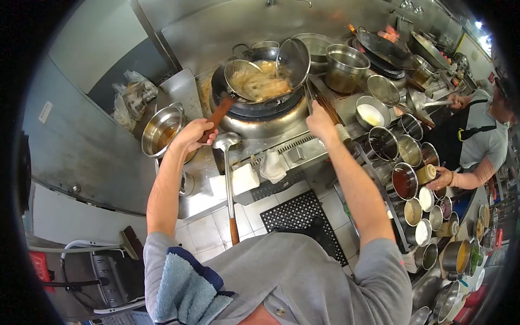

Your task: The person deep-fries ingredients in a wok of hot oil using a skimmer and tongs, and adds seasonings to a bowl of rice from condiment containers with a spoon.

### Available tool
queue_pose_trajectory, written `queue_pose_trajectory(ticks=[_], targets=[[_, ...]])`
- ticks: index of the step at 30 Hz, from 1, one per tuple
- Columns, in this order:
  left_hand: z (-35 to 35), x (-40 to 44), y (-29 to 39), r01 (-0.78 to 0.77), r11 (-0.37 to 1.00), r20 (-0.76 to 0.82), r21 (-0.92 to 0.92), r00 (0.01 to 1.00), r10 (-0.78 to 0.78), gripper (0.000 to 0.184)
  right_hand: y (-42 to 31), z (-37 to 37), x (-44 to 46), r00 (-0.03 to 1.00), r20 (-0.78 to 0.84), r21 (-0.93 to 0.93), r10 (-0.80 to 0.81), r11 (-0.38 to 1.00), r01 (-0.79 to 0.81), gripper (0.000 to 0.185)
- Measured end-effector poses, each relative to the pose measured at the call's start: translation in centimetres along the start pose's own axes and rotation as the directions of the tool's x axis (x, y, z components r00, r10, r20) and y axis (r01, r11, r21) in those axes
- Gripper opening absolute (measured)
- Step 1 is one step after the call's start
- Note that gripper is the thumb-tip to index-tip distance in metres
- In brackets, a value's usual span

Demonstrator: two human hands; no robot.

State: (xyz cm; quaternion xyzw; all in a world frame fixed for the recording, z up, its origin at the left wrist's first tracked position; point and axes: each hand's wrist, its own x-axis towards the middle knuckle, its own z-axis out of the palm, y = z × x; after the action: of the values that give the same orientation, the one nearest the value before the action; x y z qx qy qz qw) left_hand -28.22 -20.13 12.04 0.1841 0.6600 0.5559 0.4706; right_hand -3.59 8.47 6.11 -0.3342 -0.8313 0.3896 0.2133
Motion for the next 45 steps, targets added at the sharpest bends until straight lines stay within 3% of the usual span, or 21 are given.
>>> queue_pose_trajectory(ticks=[6, 9, 10, 14, 17, 18, 22, 25, 28, 34, 38, 42, 45], targets=[[3.3, 1.2, 0.5, 0.081, 0.97, 0.068, -0.231, 0.995, -0.067, 0.012, -0.4, 5.2, -2.4, 0.984, -0.174, -0.134, -0.044, 0.991, 0.021, 0.06], [5.6, 0.8, 0.8, 0.082, 0.951, 0.083, -0.297, 0.995, -0.06, 0.011, 0.5, 7.3, -2.4, 0.958, -0.272, -0.091, -0.09, 0.994, 0.067, 0.06], [6.4, 0.4, 1.1, 0.078, 0.946, 0.085, -0.316, 0.995, -0.053, 0.011, -0.7, 7.3, -3.0, 0.969, -0.247, -0.056, -0.01, 0.998, -0.004, 0.061], [7.9, 0.8, 1.0, 0.09, 0.929, 0.092, -0.36, 0.994, -0.061, 0.012, -2.2, 8.5, -3.6, 0.965, -0.263, 0.024, 0.003, 1.0, 0.003, 0.061], [9.3, 0.9, 1.3, 0.084, 0.918, 0.132, -0.387, 0.991, -0.035, 0.003, -4.6, 8.6, -3.6, 0.967, -0.256, 0.034, -0.005, 0.999, 0.014, 0.06], [9.6, 1.0, 1.3, 0.076, 0.925, 0.13, -0.372, 0.991, -0.029, 0.011, -5.1, 8.8, -3.5, 0.967, -0.254, 0.032, 0.004, 0.999, 0.005, 0.058], [10.2, 1.5, 1.3, 0.065, 0.889, 0.132, -0.453, 0.991, -0.006, 0.01, -5.9, 9.6, -3.0, 0.972, -0.232, 0.051, 0.038, 0.998, -0.027, 0.054], [10.0, 1.5, 1.5, 0.069, 0.874, 0.145, -0.482, 0.989, 0.002, 0.01, -5.9, 9.5, -3.7, 0.963, -0.265, 0.032, -0.055, 0.997, 0.066, 0.052], [9.2, 1.8, 1.2, 0.067, 0.861, 0.149, -0.504, 0.989, 0.011, 0.009, -6.3, 8.3, -3.9, 0.986, -0.161, -0.046, -0.03, 0.999, 0.023, 0.062], [8.9, 1.9, 1.1, 0.108, 0.822, 0.171, -0.56, 0.985, -0.014, 0.007, -4.7, 6.5, -2.2, 0.963, -0.195, -0.131, -0.187, 0.978, 0.163, 0.059], [8.6, 1.5, 0.5, 0.106, 0.841, 0.21, -0.53, 0.978, 0.009, 0.007, -5.2, 3.7, -1.8, 0.984, -0.133, -0.156, -0.12, 0.983, 0.098, 0.06], [6.9, 1.1, 0.2, 0.06, 0.992, 0.164, -0.114, 0.986, -0.041, 0.007, -2.6, 2.2, -1.7, 0.945, -0.214, -0.253, -0.249, 0.948, 0.192, 0.062], [6.8, 0.1, 0.3, 0.048, 0.99, 0.147, -0.133, 0.989, -0.028, 0.006, -0.2, 2.0, -1.8, 0.952, -0.209, -0.285, -0.222, 0.945, 0.158, 0.062]])
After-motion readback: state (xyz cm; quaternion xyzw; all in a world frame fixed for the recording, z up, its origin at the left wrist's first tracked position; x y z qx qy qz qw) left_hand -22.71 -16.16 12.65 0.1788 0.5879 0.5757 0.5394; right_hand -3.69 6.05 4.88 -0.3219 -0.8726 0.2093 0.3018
